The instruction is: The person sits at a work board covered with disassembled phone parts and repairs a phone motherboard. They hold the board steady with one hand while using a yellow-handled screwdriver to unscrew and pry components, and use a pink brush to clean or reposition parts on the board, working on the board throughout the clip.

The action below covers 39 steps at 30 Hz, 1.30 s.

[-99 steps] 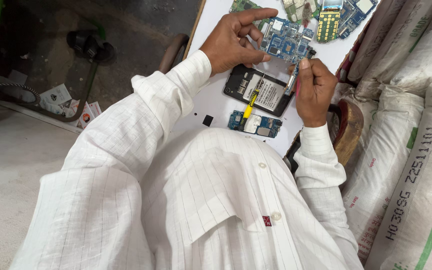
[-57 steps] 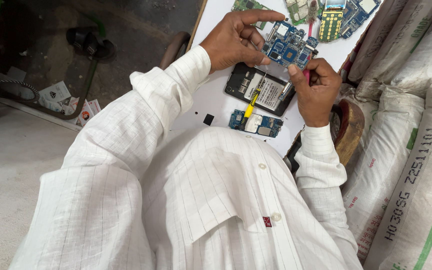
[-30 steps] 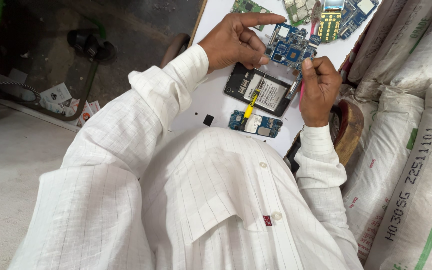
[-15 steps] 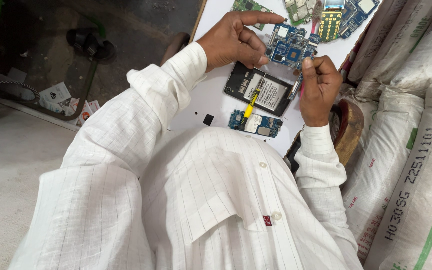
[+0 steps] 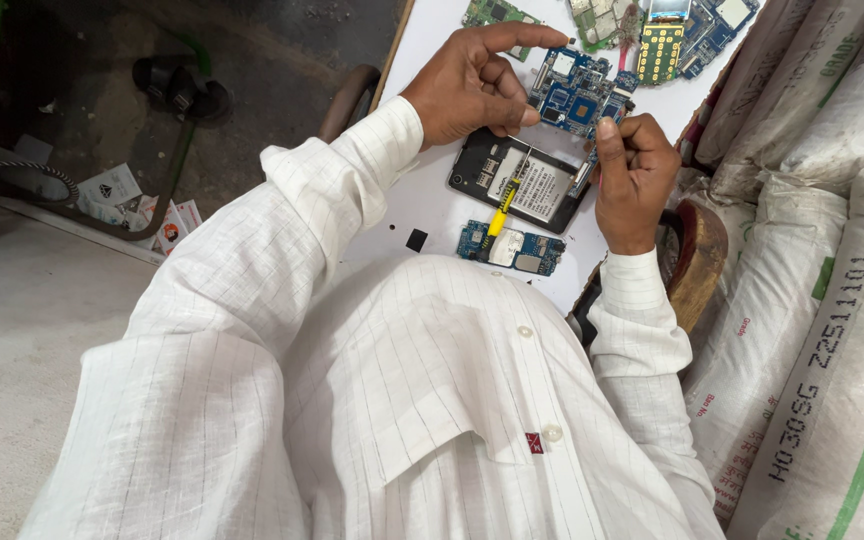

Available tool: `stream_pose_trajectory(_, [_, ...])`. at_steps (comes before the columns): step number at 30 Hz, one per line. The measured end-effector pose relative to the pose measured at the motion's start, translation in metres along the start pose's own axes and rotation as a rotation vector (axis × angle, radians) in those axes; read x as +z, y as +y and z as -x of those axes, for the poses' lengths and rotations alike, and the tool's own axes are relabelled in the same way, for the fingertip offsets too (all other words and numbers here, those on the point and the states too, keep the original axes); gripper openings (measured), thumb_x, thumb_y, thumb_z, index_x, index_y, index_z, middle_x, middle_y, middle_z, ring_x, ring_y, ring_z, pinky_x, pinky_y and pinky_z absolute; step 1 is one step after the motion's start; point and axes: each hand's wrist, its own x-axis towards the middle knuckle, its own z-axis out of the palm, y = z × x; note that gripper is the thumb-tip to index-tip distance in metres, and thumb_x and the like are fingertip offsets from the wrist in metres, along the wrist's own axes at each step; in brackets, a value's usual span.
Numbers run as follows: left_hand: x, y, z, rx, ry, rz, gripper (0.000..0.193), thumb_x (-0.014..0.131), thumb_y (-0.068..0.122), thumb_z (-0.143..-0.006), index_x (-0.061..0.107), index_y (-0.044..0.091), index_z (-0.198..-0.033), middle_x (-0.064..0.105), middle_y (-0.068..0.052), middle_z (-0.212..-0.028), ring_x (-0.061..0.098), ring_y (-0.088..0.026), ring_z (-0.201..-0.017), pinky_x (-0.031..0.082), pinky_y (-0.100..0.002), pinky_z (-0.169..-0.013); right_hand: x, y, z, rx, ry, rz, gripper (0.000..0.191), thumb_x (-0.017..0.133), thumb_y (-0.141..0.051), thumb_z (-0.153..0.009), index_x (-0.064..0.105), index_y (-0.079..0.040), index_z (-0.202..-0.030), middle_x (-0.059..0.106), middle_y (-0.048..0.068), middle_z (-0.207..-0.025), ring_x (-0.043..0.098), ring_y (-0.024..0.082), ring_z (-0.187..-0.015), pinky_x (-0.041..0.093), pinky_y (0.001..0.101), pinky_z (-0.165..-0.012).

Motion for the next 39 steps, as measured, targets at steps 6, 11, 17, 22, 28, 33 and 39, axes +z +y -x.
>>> stream_pose_trajectory(6, [-0.0006,0.0026,-0.0003,-0.054,0.003,0.016,0.067,0.087,0.003,-0.089,0.057,0.018,-0.148,0.079,-0.004,-0.083,0.078,-0.010,-0.075,0.070,-0.029,-0.078,0.0016,-0.0034,-0.0016,-0.030,0.004,0.005,0.032,0.066,-0.026,-0.111,0.058,-0.004,-0.091,0.062,0.000,-0.079,0.044,0.002,-0.063,0.035,0.0209,-0.058])
stream_pose_trajectory(11, [0.0003,0.0032,-0.0017,-0.037,0.009,-0.087,0.074,0.092,0.001,-0.081,0.060,0.019,-0.146,0.078,-0.003,-0.088,0.077,-0.008,-0.079,0.067,-0.026,-0.083,0.0009,-0.0033,-0.0020,-0.093,-0.008,-0.007,0.033,0.065,-0.024,-0.115,0.059,-0.001,-0.092,0.061,0.001,-0.082,0.052,0.006,-0.074,0.045,0.0243,-0.071])
stream_pose_trajectory(17, [-0.0007,0.0032,-0.0019,-0.050,-0.008,-0.086,0.078,0.091,-0.001,-0.079,0.058,0.021,-0.147,0.078,-0.002,-0.090,0.076,-0.007,-0.080,0.068,-0.025,-0.084,0.0003,-0.0033,-0.0021,-0.079,0.012,0.009,0.034,0.065,-0.024,-0.114,0.058,-0.002,-0.089,0.058,0.001,-0.079,0.049,0.006,-0.073,0.043,0.0255,-0.070])
stream_pose_trajectory(22, [-0.0010,0.0025,-0.0029,-0.046,-0.004,-0.112,0.079,0.092,0.000,-0.079,0.058,0.021,-0.147,0.078,-0.001,-0.092,0.077,-0.007,-0.082,0.068,-0.025,-0.083,0.0014,-0.0028,-0.0027,-0.100,0.014,0.025,0.035,0.065,-0.025,-0.114,0.058,-0.002,-0.088,0.060,0.002,-0.078,0.051,0.007,-0.074,0.045,0.0258,-0.072])
stream_pose_trajectory(28, [-0.0013,0.0018,-0.0027,-0.048,-0.006,-0.112,0.079,0.092,0.000,-0.079,0.058,0.021,-0.147,0.078,-0.002,-0.092,0.077,-0.007,-0.082,0.069,-0.026,-0.084,0.0013,-0.0035,-0.0023,-0.104,0.010,0.029,0.034,0.066,-0.025,-0.114,0.060,-0.001,-0.090,0.062,0.002,-0.080,0.054,0.008,-0.075,0.048,0.0260,-0.073])
stream_pose_trajectory(33, [-0.0013,0.0020,-0.0016,-0.054,0.002,-0.106,0.078,0.092,0.001,-0.080,0.058,0.021,-0.147,0.078,-0.002,-0.091,0.078,-0.008,-0.080,0.068,-0.026,-0.082,0.0022,-0.0039,-0.0023,-0.106,0.002,-0.005,0.034,0.066,-0.025,-0.114,0.060,-0.001,-0.091,0.063,0.002,-0.082,0.056,0.007,-0.076,0.050,0.0259,-0.075])
stream_pose_trajectory(39, [-0.0010,0.0010,-0.0016,-0.043,0.018,-0.104,0.073,0.092,0.002,-0.083,0.059,0.020,-0.146,0.080,-0.003,-0.089,0.078,-0.009,-0.079,0.067,-0.029,-0.082,0.0012,-0.0030,-0.0020,-0.090,0.010,0.032,0.035,0.067,-0.026,-0.113,0.059,-0.001,-0.091,0.062,0.002,-0.081,0.051,0.006,-0.074,0.040,0.0244,-0.069])
